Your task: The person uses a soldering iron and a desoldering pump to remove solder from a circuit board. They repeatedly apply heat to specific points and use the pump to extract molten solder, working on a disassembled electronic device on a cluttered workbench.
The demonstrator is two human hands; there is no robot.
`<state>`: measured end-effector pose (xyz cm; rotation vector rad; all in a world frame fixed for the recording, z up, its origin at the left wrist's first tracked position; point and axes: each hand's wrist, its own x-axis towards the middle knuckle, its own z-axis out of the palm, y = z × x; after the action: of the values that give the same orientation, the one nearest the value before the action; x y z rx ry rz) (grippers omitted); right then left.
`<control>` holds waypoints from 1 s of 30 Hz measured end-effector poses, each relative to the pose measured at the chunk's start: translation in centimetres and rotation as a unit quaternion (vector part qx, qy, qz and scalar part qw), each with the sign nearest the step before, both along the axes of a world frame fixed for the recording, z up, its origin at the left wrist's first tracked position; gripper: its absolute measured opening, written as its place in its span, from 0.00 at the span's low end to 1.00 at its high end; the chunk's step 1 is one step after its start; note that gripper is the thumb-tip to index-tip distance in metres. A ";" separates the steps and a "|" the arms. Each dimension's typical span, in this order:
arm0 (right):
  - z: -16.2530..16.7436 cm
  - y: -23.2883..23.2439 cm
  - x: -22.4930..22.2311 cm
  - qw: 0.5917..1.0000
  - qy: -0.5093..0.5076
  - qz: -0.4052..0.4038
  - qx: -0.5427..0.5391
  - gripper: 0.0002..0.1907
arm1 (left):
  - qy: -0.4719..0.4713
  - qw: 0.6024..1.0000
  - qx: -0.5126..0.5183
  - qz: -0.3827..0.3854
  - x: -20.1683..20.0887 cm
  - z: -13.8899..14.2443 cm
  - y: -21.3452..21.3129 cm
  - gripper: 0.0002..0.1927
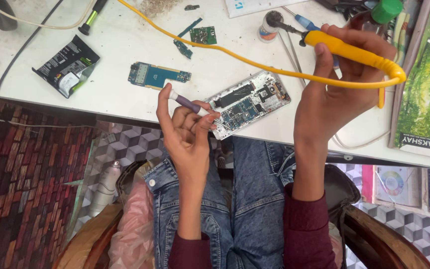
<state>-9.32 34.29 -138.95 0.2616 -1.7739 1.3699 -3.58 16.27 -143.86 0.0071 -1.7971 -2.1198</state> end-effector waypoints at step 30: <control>4.8 1.1 4.9 0.991 -0.129 0.009 -0.025 0.10 | -0.001 1.000 0.007 -0.006 0.2 0.4 -0.4 0.37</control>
<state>-4.39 35.35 -134.17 0.0754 -1.9482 1.5129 -3.37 15.91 -143.44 0.0013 -1.7873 -2.1408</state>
